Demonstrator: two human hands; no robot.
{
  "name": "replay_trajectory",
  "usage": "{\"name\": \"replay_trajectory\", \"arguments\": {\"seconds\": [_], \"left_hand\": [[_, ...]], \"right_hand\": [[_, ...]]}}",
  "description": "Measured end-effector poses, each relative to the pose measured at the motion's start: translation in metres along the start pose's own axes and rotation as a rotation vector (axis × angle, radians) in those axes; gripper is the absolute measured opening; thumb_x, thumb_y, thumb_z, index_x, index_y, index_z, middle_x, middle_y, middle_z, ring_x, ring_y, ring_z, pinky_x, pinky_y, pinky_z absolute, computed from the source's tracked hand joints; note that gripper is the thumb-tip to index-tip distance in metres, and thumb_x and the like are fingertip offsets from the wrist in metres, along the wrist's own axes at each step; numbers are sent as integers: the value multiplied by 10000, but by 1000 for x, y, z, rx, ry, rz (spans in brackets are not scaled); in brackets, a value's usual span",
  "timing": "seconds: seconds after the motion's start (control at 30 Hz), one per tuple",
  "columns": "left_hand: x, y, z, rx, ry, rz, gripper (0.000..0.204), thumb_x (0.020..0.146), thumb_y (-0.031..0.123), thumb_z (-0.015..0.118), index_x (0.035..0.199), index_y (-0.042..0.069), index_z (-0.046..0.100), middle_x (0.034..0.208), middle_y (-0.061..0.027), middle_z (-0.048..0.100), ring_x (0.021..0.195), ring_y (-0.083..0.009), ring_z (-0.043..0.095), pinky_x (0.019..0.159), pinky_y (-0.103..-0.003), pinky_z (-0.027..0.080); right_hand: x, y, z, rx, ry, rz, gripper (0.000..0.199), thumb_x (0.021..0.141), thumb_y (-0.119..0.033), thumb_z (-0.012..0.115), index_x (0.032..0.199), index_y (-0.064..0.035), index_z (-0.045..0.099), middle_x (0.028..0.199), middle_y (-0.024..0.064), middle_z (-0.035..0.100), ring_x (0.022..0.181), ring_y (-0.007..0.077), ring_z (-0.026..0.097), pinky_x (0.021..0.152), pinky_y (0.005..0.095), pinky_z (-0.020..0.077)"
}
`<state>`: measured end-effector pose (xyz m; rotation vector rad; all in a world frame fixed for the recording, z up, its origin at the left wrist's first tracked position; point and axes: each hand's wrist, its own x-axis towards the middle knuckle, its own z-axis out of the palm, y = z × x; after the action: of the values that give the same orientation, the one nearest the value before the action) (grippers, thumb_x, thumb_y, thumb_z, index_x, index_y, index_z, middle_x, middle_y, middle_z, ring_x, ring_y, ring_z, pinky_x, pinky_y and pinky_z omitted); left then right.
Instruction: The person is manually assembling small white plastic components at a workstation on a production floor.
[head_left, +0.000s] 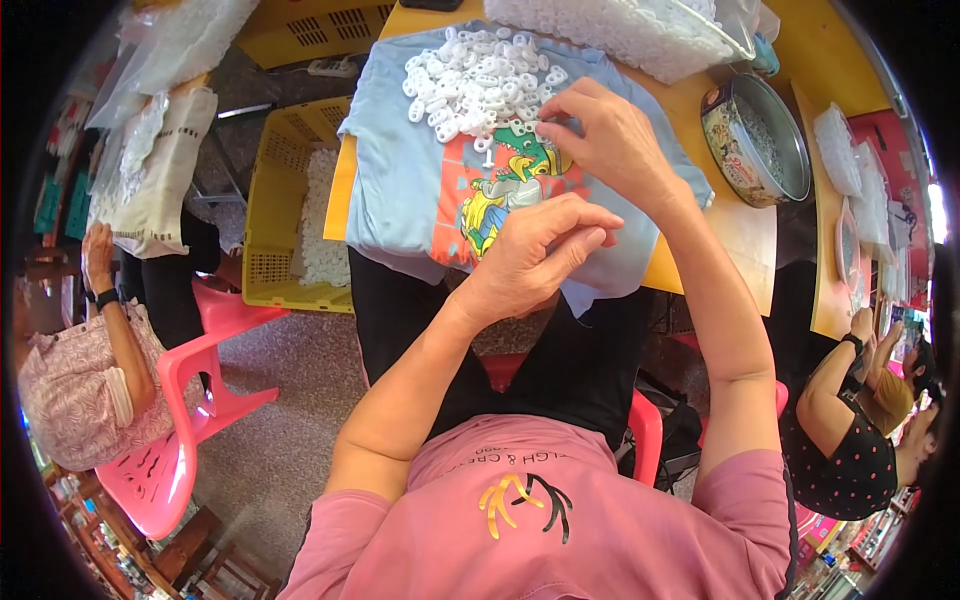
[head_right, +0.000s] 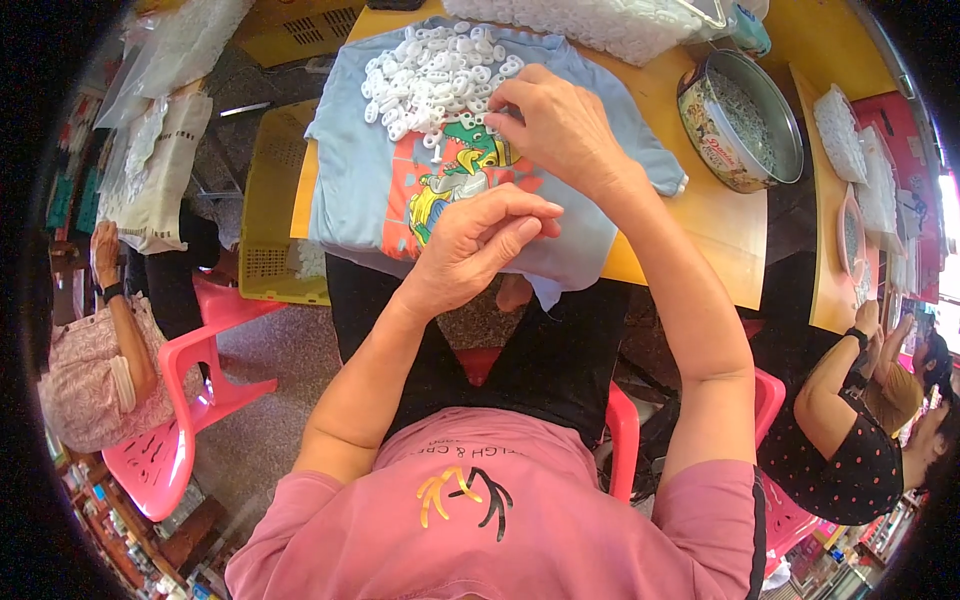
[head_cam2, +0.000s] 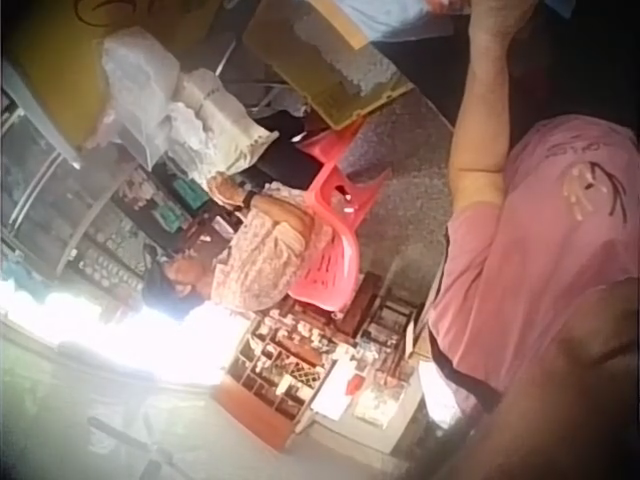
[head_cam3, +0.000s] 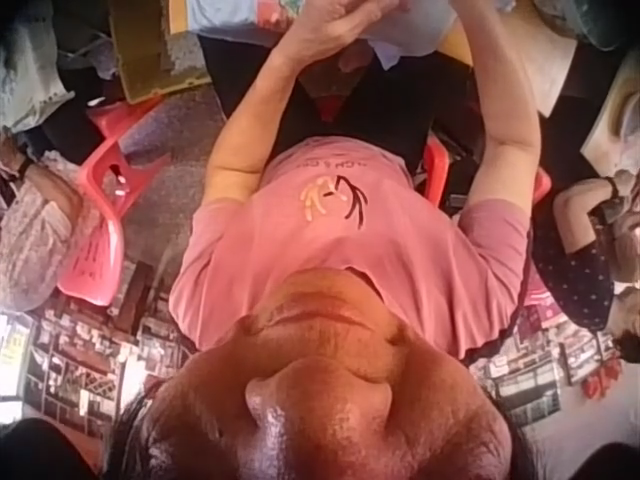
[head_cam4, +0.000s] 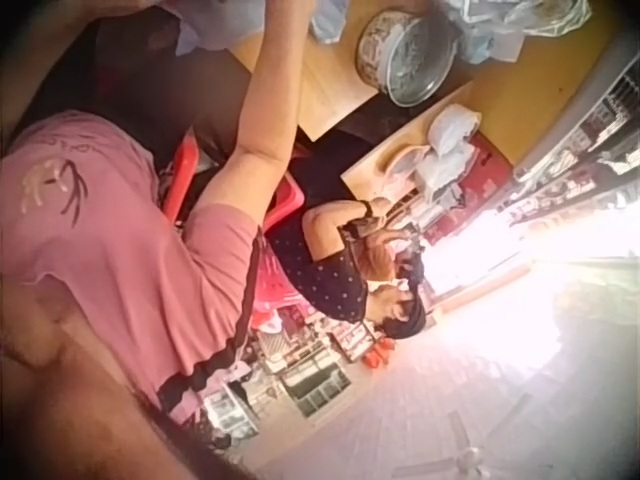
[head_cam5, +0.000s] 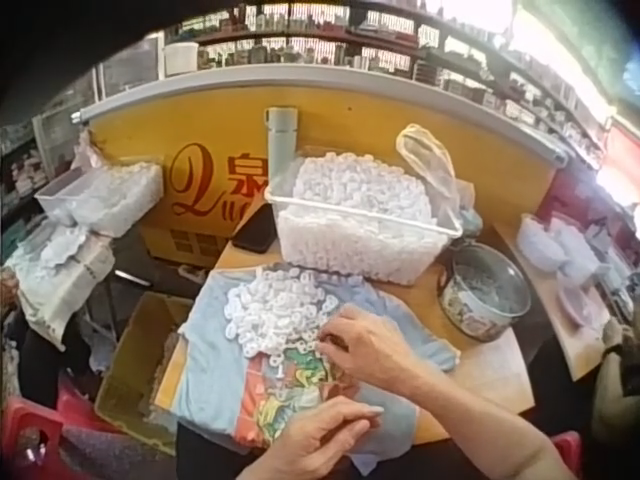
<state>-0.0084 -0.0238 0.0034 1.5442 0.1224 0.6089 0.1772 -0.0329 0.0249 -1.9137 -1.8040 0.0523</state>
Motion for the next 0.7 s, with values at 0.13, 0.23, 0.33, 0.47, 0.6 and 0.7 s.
{"name": "replay_trajectory", "arguments": {"seconds": [0.13, 0.23, 0.33, 0.47, 0.6, 0.7], "left_hand": [[-1, -1, 1, 13, 12, 0, 180, 969, 28, 548, 1116, 19, 653, 923, -71, 683, 883, -144, 652, 783, -270, 506], [0, 0, 1, 27, 7, 5, 178, 969, 30, 549, 1112, 17, 655, 921, -72, 682, 882, -144, 652, 777, -272, 508], [1, -3, 1, 52, 3, 23, 177, 969, 36, 551, 1110, 15, 655, 921, -75, 681, 885, -147, 652, 776, -274, 508], [-1, -3, 1, 38, 13, 38, 179, 969, 44, 555, 1114, 4, 652, 935, -83, 682, 892, -158, 654, 783, -281, 510], [-2, -5, 3, -6, 4, 4, 180, 970, 44, 554, 1115, -4, 649, 947, -87, 685, 902, -162, 655, 791, -285, 511], [-2, -6, 3, -5, 14, 19, 181, 971, 44, 553, 1116, -11, 647, 956, -90, 689, 913, -158, 657, 800, -287, 511]], "right_hand": [[-1, -3, 0, 4, -35, 24, 154, 855, -190, 680, 942, -64, 695, 933, 82, 652, 812, 270, 656, 707, 361, 507], [-1, -1, 1, 36, -43, 22, 153, 854, -194, 681, 934, -65, 693, 930, 79, 654, 796, 265, 657, 705, 359, 508], [0, -1, 1, 1, 25, 31, 144, 851, -197, 684, 923, -72, 694, 918, 73, 653, 769, 252, 659, 697, 362, 507], [7, -15, -1, -25, 95, -108, 113, 843, -181, 688, 917, -97, 702, 897, 57, 646, 732, 257, 643, 653, 352, 503], [18, -24, 7, 28, -45, -384, 81, 853, -193, 651, 891, -147, 706, 878, 55, 603, 711, 271, 641, 599, 381, 510], [27, -24, 13, -148, -134, -466, 68, 852, -188, 649, 881, -149, 697, 884, 42, 589, 686, 265, 632, 570, 372, 503]]}}
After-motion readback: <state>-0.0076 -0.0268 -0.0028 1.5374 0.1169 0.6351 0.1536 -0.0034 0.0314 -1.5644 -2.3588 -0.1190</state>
